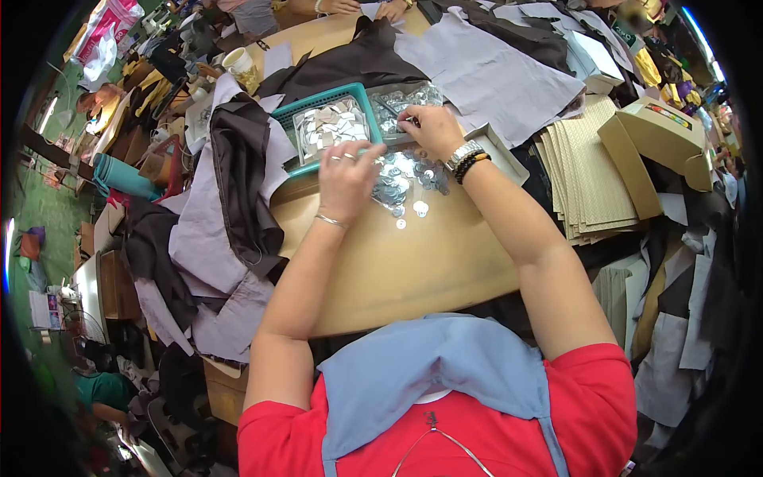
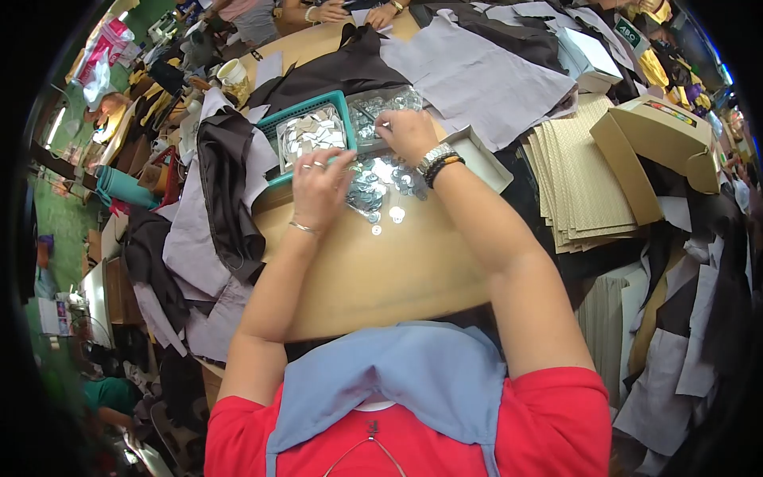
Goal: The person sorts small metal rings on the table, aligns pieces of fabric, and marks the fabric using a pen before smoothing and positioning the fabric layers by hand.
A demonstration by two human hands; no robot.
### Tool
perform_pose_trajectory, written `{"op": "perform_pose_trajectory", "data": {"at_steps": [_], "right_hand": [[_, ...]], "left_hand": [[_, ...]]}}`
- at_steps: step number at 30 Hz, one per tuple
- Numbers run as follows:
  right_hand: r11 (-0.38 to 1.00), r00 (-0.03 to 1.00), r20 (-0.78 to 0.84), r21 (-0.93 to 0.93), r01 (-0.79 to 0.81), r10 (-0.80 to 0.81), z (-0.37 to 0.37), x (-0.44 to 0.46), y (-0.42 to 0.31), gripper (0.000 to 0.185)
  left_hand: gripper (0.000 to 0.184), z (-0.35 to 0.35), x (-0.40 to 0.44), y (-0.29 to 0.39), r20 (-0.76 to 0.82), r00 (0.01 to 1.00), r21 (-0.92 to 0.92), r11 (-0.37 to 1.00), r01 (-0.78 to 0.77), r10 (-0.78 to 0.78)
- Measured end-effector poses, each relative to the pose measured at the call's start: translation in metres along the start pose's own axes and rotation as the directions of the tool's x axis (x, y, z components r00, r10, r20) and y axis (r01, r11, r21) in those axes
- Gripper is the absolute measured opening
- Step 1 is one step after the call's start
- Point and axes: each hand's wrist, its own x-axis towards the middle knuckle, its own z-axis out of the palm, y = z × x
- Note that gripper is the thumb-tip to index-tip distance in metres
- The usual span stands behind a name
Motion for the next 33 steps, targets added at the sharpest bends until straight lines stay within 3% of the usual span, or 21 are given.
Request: {"op": "perform_pose_trajectory", "data": {"at_steps": [2, 3, 6, 7, 10, 11, 14, 15, 19, 23, 28, 31, 33], "right_hand": [[0.991, 0.994, -0.022, -0.082, 0.101, -0.103, -0.012, -0.006, -0.008, 0.017], [0.977, 0.970, -0.122, 0.013, 0.212, -0.209, -0.013, -0.010, -0.009, 0.017], [0.960, 0.999, 0.022, 0.279, -0.031, 0.025, -0.015, -0.036, -0.033, 0.017], [0.937, 0.997, 0.052, 0.349, 0.028, -0.049, -0.008, -0.045, -0.034, 0.022], [0.956, 0.956, 0.105, 0.135, 0.260, -0.275, 0.012, -0.067, -0.042, 0.029], [0.949, 0.925, 0.214, 0.049, 0.310, -0.313, 0.016, -0.070, -0.042, 0.044], [0.918, 0.904, 0.203, -0.052, 0.394, -0.377, 0.029, -0.066, -0.041, 0.058], [0.920, 0.895, 0.264, -0.060, 0.388, -0.360, 0.032, -0.061, -0.041, 0.070], [0.914, 0.905, 0.286, -0.165, 0.370, -0.314, 0.041, -0.060, -0.044, 0.083], [0.940, 0.912, 0.269, -0.058, 0.336, -0.309, 0.037, -0.075, -0.039, 0.089], [0.960, 0.920, 0.278, 0.037, 0.276, -0.275, 0.015, -0.100, -0.046, 0.081], [0.970, 0.979, 0.106, -0.157, 0.188, -0.173, 0.015, -0.103, -0.042, 0.077], [0.977, 0.997, 0.053, -0.206, 0.060, -0.050, 0.023, -0.102, -0.033, 0.083]], "left_hand": [[0.024, 0.004, -0.006, -0.019, 0.022, 0.994, 0.053, 0.993, 0.107, -0.109], [0.023, 0.007, -0.011, -0.029, 0.036, 0.993, 0.041, 0.993, 0.112, -0.114], [0.022, 0.014, -0.019, -0.051, 0.050, 0.993, 0.019, 0.995, 0.103, -0.103], [0.022, 0.015, -0.019, -0.053, 0.041, 0.996, 0.017, 0.996, 0.084, -0.084], [0.021, 0.021, -0.017, -0.065, 0.008, 0.997, 0.037, 0.996, 0.077, -0.077], [0.020, 0.022, -0.016, -0.069, -0.004, 0.997, 0.049, 0.996, 0.079, -0.079], [0.019, 0.023, -0.015, -0.079, -0.007, 0.997, 0.054, 0.995, 0.081, -0.081], [0.019, 0.023, -0.014, -0.079, -0.002, 0.996, 0.054, 0.995, 0.087, -0.087], [0.021, 0.021, -0.014, -0.077, 0.018, 0.996, 0.031, 0.996, 0.090, -0.090], [0.021, 0.018, -0.016, -0.071, 0.042, 0.993, -0.004, 0.994, 0.112, -0.112], [0.021, 0.026, -0.013, -0.052, 0.057, 0.987, -0.042, 0.988, 0.150, -0.147], [0.029, 0.008, -0.019, -0.017, -0.050, 0.988, 0.023, 0.989, 0.146, -0.145], [0.043, 0.009, -0.056, -0.017, 0.140, 0.967, -0.073, 0.972, 0.223, -0.211]]}}
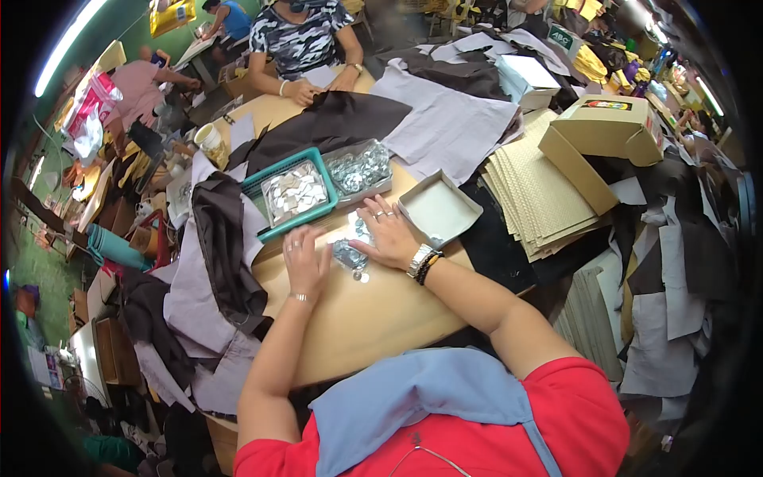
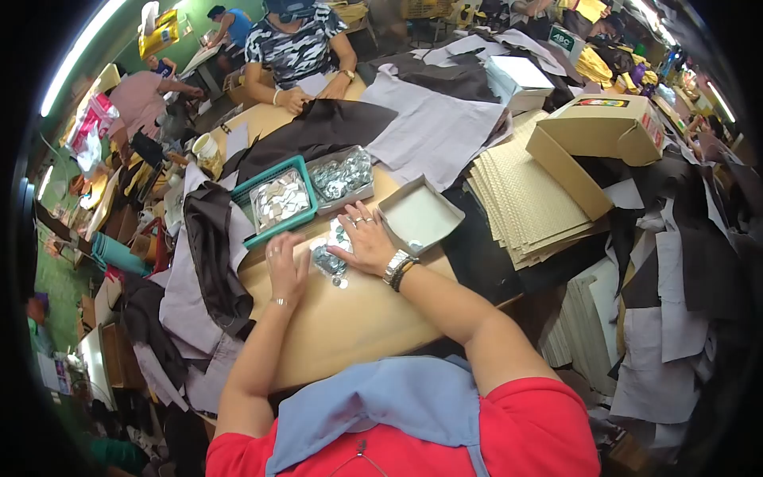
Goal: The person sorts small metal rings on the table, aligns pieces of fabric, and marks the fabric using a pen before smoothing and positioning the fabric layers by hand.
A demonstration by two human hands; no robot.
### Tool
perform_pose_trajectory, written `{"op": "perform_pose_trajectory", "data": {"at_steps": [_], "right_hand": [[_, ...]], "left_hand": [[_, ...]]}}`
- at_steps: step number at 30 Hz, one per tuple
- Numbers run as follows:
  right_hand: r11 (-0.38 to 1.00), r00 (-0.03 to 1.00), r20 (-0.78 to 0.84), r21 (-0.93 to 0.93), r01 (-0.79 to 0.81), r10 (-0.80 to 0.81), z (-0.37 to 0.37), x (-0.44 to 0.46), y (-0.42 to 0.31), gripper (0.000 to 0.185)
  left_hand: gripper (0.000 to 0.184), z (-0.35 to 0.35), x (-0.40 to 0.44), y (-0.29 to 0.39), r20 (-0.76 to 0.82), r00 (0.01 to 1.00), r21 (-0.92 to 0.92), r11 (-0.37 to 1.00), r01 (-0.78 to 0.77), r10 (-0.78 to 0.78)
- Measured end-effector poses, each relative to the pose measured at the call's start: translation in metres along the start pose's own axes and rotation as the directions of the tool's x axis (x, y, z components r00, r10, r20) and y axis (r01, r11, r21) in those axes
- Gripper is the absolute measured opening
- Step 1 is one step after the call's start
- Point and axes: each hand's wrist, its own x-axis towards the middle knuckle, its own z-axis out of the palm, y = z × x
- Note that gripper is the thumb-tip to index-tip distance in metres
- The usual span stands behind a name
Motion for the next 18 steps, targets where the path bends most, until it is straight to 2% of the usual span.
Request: {"op": "perform_pose_trajectory", "data": {"at_steps": [3, 4, 7, 8, 9, 11, 12, 14, 18], "right_hand": [[0.997, 0.991, 0.111, 0.031, -0.076, 0.072, -0.004, 0.003, -0.004, 0.088], [0.996, 0.989, 0.138, 0.060, -0.060, 0.052, -0.004, 0.003, -0.004, 0.091], [0.988, 0.985, 0.144, 0.133, 0.079, -0.098, 0.000, -0.006, -0.003, 0.086], [0.979, 0.975, 0.186, 0.186, 0.083, -0.118, -0.011, -0.009, -0.011, 0.079], [0.955, 0.973, 0.184, 0.286, 0.082, -0.139, -0.010, -0.012, -0.010, 0.072], [0.857, 0.993, 0.075, 0.514, 0.036, -0.087, -0.017, -0.020, -0.011, 0.069], [0.875, 0.996, 0.056, 0.483, 0.035, -0.071, -0.021, -0.023, -0.009, 0.069], [0.911, 0.999, 0.019, 0.412, 0.028, -0.040, -0.026, -0.030, -0.006, 0.068], [0.882, 0.998, 0.035, 0.466, -0.068, 0.059, -0.022, -0.034, 0.002, 0.069]], "left_hand": [[0.057, -0.003, -0.032, 0.011, 0.137, 0.976, 0.013, 0.985, 0.170, -0.170], [0.069, -0.006, -0.035, 0.011, 0.246, 0.944, 0.128, 0.973, 0.193, -0.220], [0.074, -0.007, -0.023, 0.022, 0.374, 0.894, 0.131, 0.968, 0.214, -0.248], [0.075, -0.001, -0.021, 0.023, 0.399, 0.891, 0.075, 0.977, 0.201, -0.215], [0.077, 0.007, -0.016, 0.022, 0.410, 0.895, 0.013, 0.983, 0.183, -0.172], [0.081, 0.015, -0.010, 0.023, 0.413, 0.901, -0.098, 0.978, 0.187, -0.131], [0.082, 0.019, -0.006, 0.023, 0.408, 0.907, -0.158, 0.971, 0.181, -0.102], [0.083, 0.029, -0.001, 0.025, 0.369, 0.922, -0.106, 0.980, 0.168, -0.118], [0.084, 0.039, 0.015, 0.029, 0.351, 0.933, -0.151, 0.978, 0.146, -0.085]]}}
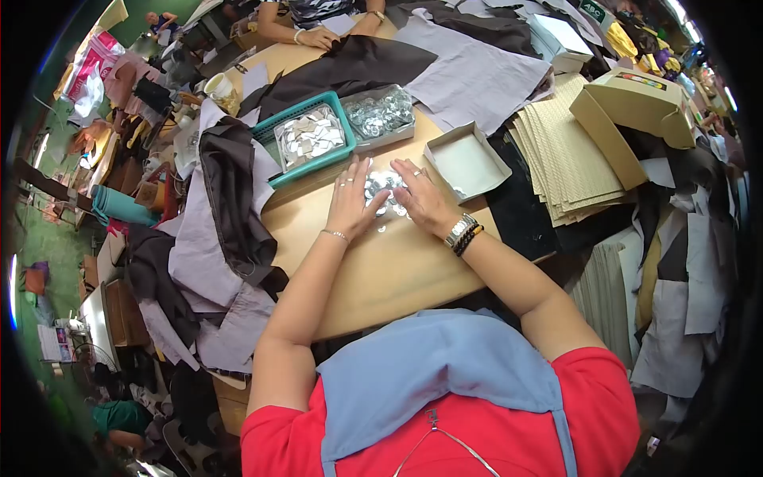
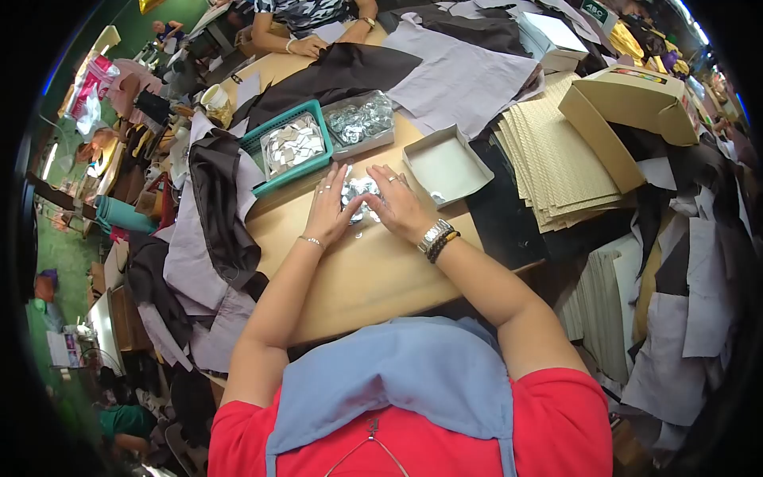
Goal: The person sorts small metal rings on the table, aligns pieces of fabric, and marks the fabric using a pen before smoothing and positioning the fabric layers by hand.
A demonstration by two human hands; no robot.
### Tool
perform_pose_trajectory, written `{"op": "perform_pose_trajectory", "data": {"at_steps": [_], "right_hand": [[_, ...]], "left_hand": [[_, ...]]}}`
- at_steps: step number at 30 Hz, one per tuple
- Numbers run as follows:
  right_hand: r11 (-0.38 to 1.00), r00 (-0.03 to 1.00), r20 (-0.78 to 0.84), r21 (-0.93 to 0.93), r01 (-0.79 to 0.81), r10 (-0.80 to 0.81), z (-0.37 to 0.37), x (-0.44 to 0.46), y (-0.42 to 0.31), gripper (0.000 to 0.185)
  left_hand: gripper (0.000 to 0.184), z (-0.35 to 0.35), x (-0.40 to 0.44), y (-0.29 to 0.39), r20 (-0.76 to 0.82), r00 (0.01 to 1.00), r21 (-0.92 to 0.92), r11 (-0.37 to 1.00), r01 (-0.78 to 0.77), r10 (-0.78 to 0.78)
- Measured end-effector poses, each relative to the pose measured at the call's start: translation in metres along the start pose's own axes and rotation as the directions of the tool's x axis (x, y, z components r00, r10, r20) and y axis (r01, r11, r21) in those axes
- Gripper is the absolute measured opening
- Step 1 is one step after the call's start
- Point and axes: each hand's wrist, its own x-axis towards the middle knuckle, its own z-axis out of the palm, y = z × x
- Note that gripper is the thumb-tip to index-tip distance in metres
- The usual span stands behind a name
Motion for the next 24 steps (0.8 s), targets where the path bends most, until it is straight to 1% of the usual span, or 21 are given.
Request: {"op": "perform_pose_trajectory", "data": {"at_steps": [1, 2, 5, 6, 8, 9, 11, 13, 14, 17, 18, 20, 21, 23, 24], "right_hand": [[1.000, 1.000, -0.009, 0.013, 0.002, -0.002, 0.001, 0.001, 0.002, 0.069], [1.000, 1.000, -0.019, 0.023, 0.005, -0.005, 0.002, 0.002, 0.003, 0.070], [0.994, 0.999, -0.047, 0.110, 0.022, -0.017, 0.000, 0.000, -0.007, 0.069], [0.997, 0.997, -0.042, 0.027, 0.067, -0.066, -0.006, -0.003, -0.014, 0.067], [0.978, 0.987, -0.014, -0.134, 0.158, -0.161, -0.025, -0.011, -0.036, 0.065], [0.958, 0.994, -0.016, -0.267, 0.101, -0.109, -0.037, -0.015, -0.043, 0.064], [0.860, 0.999, -0.036, -0.511, -0.009, -0.011, -0.061, -0.027, -0.048, 0.061], [0.789, 0.989, -0.078, -0.596, -0.149, 0.128, -0.076, -0.043, -0.029, 0.056], [0.742, 0.976, -0.103, -0.636, -0.213, 0.192, -0.082, -0.050, -0.020, 0.053], [0.810, 0.965, -0.043, -0.535, -0.240, 0.258, -0.089, -0.064, 0.002, 0.048], [0.862, 0.986, -0.036, -0.481, -0.161, 0.164, -0.086, -0.067, 0.020, 0.044], [0.879, 0.993, -0.010, -0.463, -0.112, 0.121, -0.081, -0.060, 0.036, 0.045], [0.887, 0.995, 0.001, -0.453, -0.090, 0.102, -0.079, -0.058, 0.038, 0.046], [0.834, 0.996, -0.063, -0.546, -0.081, 0.056, -0.080, -0.046, 0.014, 0.047], [0.805, 0.995, -0.095, -0.589, -0.079, 0.028, -0.081, -0.040, 0.003, 0.048]], "left_hand": [[0.084, 0.000, 0.005, 0.001, 0.010, 1.000, -0.020, 1.000, -0.016, 0.016], [0.081, 0.005, 0.011, -0.004, -0.001, 0.998, 0.007, 0.998, -0.055, 0.055], [0.075, 0.006, 0.020, -0.002, 0.086, 0.993, 0.064, 0.994, -0.091, 0.085], [0.074, 0.004, 0.021, 0.004, 0.090, 0.993, 0.030, 0.996, -0.084, 0.081], [0.077, 0.003, 0.017, 0.008, 0.134, 0.978, 0.037, 0.985, -0.167, 0.161], [0.079, 0.003, 0.013, 0.008, 0.153, 0.969, 0.040, 0.978, -0.204, 0.196], [0.082, 0.004, 0.000, 0.008, 0.168, 0.960, -0.041, 0.975, -0.219, 0.222], [0.085, 0.001, -0.007, 0.015, 0.169, 0.958, -0.133, 0.968, -0.212, 0.233], [0.086, -0.001, -0.009, 0.020, 0.133, 0.977, -0.185, 0.973, -0.140, 0.166], [0.083, 0.011, -0.002, 0.021, -0.038, 0.992, -0.061, 0.991, -0.121, 0.119], [0.084, 0.012, 0.001, 0.025, 0.027, 0.993, -0.019, 0.993, -0.118, 0.119], [0.087, 0.011, 0.006, 0.035, 0.161, 0.981, 0.065, 0.990, -0.123, 0.111], [0.088, 0.011, 0.004, 0.038, 0.174, 0.975, 0.029, 0.989, -0.146, 0.139], [0.090, 0.011, -0.001, 0.042, 0.195, 0.961, -0.041, 0.980, -0.193, 0.197], [0.088, 0.019, -0.006, 0.038, 0.013, 0.968, -0.107, 0.963, -0.246, 0.249]]}}
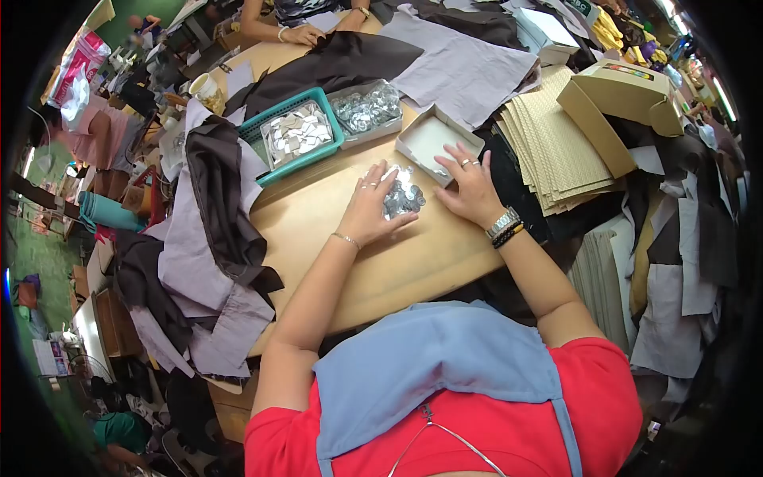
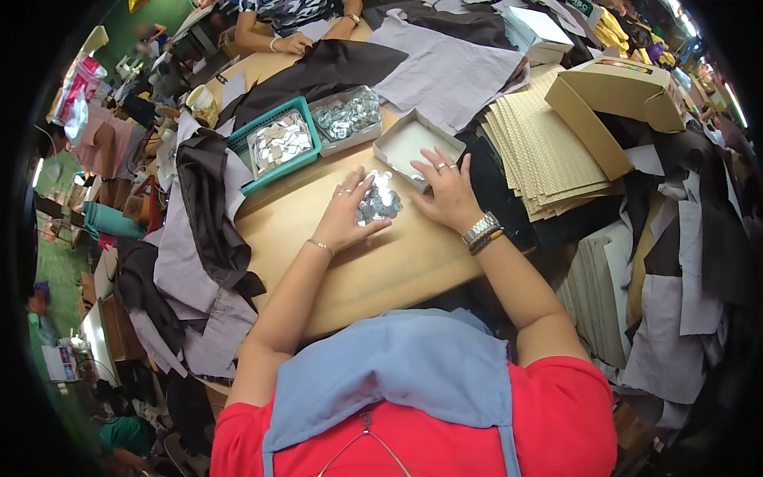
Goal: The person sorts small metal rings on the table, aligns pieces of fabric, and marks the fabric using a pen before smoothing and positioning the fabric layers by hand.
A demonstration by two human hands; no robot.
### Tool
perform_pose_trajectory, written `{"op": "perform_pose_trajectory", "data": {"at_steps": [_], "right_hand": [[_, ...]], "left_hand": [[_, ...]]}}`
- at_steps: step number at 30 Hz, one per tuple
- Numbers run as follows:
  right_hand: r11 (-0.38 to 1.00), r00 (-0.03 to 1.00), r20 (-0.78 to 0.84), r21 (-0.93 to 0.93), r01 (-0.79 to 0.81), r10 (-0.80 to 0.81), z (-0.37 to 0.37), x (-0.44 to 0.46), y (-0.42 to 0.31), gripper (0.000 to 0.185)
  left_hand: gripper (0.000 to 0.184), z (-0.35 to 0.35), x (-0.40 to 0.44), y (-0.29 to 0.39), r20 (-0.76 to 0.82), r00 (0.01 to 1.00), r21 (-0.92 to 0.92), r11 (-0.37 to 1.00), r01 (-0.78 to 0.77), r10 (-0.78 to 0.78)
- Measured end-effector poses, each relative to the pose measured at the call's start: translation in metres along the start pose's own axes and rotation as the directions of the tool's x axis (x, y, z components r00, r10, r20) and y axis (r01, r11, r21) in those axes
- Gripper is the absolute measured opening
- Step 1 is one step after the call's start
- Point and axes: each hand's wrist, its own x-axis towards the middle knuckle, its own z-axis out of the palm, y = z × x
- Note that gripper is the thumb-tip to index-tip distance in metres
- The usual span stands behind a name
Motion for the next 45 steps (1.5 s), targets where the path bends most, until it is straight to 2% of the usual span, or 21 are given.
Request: {"op": "perform_pose_trajectory", "data": {"at_steps": [3, 4, 7, 8, 11, 12, 14, 17, 18, 21, 22, 25, 26, 29, 35, 39, 40, 41, 42, 45], "right_hand": [[0.969, 0.975, -0.077, 0.119, 0.217, -0.209, -0.003, 0.001, -0.014, 0.054], [0.940, 0.964, -0.043, 0.214, 0.264, -0.262, 0.006, -0.002, -0.016, 0.062], [0.840, 0.931, 0.046, 0.448, 0.306, -0.363, 0.019, -0.009, -0.037, 0.070], [0.854, 0.926, 0.059, 0.412, 0.318, -0.374, 0.026, -0.008, -0.037, 0.085], [0.894, 0.957, 0.149, 0.416, 0.169, -0.250, 0.034, 0.000, -0.042, 0.102], [0.911, 0.950, 0.171, 0.370, 0.183, -0.260, 0.035, 0.004, -0.040, 0.116], [0.916, 0.944, 0.185, 0.349, 0.197, -0.274, 0.038, 0.010, -0.042, 0.119], [0.915, 0.925, 0.199, 0.317, 0.251, -0.323, 0.046, 0.021, -0.046, 0.121], [0.912, 0.918, 0.200, 0.306, 0.275, -0.344, 0.048, 0.027, -0.051, 0.121], [0.910, 0.866, 0.296, 0.224, 0.348, -0.404, 0.052, 0.044, -0.073, 0.117], [0.895, 0.872, 0.222, 0.205, 0.395, -0.436, 0.053, 0.046, -0.081, 0.090], [0.841, 0.888, 0.150, 0.420, 0.341, -0.435, 0.065, 0.052, -0.087, 0.059], [0.847, 0.913, 0.090, 0.419, 0.327, -0.397, 0.063, 0.047, -0.086, 0.034], [0.851, 0.925, 0.064, 0.420, 0.316, -0.375, 0.071, 0.041, -0.081, 0.028], [0.893, 0.941, 0.129, 0.377, 0.245, -0.312, 0.067, 0.044, -0.077, 0.024], [0.809, 0.999, 0.032, 0.587, -0.032, 0.016, 0.034, 0.068, -0.069, 0.026], [0.699, 0.986, 0.086, 0.696, -0.162, 0.143, 0.024, 0.077, -0.061, 0.025], [0.671, 0.974, 0.030, 0.720, -0.178, 0.226, 0.023, 0.085, -0.050, 0.023], [0.688, 0.970, -0.056, 0.715, -0.127, 0.237, 0.024, 0.093, -0.033, 0.023], [0.823, 0.951, 0.011, 0.499, -0.272, 0.308, 0.015, 0.101, -0.002, 0.021]], "left_hand": [[0.082, -0.028, -0.014, 0.022, -0.059, 0.998, 0.210, 0.978, 0.005, 0.008], [0.071, -0.031, -0.018, 0.019, -0.094, 0.995, 0.195, 0.981, -0.009, 0.027], [0.060, -0.030, -0.032, 0.014, -0.064, 0.996, 0.098, 0.993, 0.062, -0.055], [0.046, -0.030, -0.033, 0.015, -0.117, 0.993, 0.050, 0.998, 0.038, -0.032], [0.034, -0.026, -0.035, 0.002, -0.099, 0.993, -0.145, 0.988, 0.057, -0.072], [0.033, -0.028, -0.036, 0.002, -0.109, 0.987, -0.235, 0.968, 0.088, -0.116], [0.032, -0.029, -0.039, 0.003, -0.117, 0.971, -0.417, 0.898, 0.141, -0.207], [0.030, -0.019, -0.046, -0.016, -0.164, 0.916, -0.734, 0.666, 0.135, -0.366], [0.029, -0.024, -0.047, -0.017, -0.108, 0.901, -0.823, 0.547, 0.157, -0.421], [0.031, -0.022, -0.045, -0.031, -0.204, 0.801, -0.959, 0.278, -0.048, -0.563], [0.030, -0.028, -0.044, -0.032, -0.174, 0.791, -0.981, 0.171, -0.089, -0.586], [0.030, -0.033, -0.043, -0.048, -0.099, 0.711, -0.992, 0.014, -0.124, -0.696], [0.029, -0.033, -0.044, -0.051, -0.084, 0.708, -0.993, -0.004, -0.122, -0.701], [0.029, -0.037, -0.042, -0.049, -0.035, 0.708, -0.993, -0.053, -0.103, -0.706], [0.031, -0.029, -0.040, -0.054, -0.068, 0.724, -0.995, -0.006, -0.099, -0.687], [0.031, -0.029, -0.039, -0.053, -0.059, 0.716, -0.997, 0.002, -0.081, -0.696], [0.031, -0.031, -0.039, -0.050, -0.056, 0.715, -0.997, 0.002, -0.076, -0.697], [0.031, -0.033, -0.038, -0.049, -0.054, 0.716, -0.997, 0.003, -0.073, -0.696], [0.031, -0.032, -0.038, -0.051, -0.050, 0.719, -0.997, -0.006, -0.075, -0.693], [0.031, -0.031, -0.036, -0.051, -0.049, 0.717, -0.997, -0.009, -0.076, -0.695]]}}
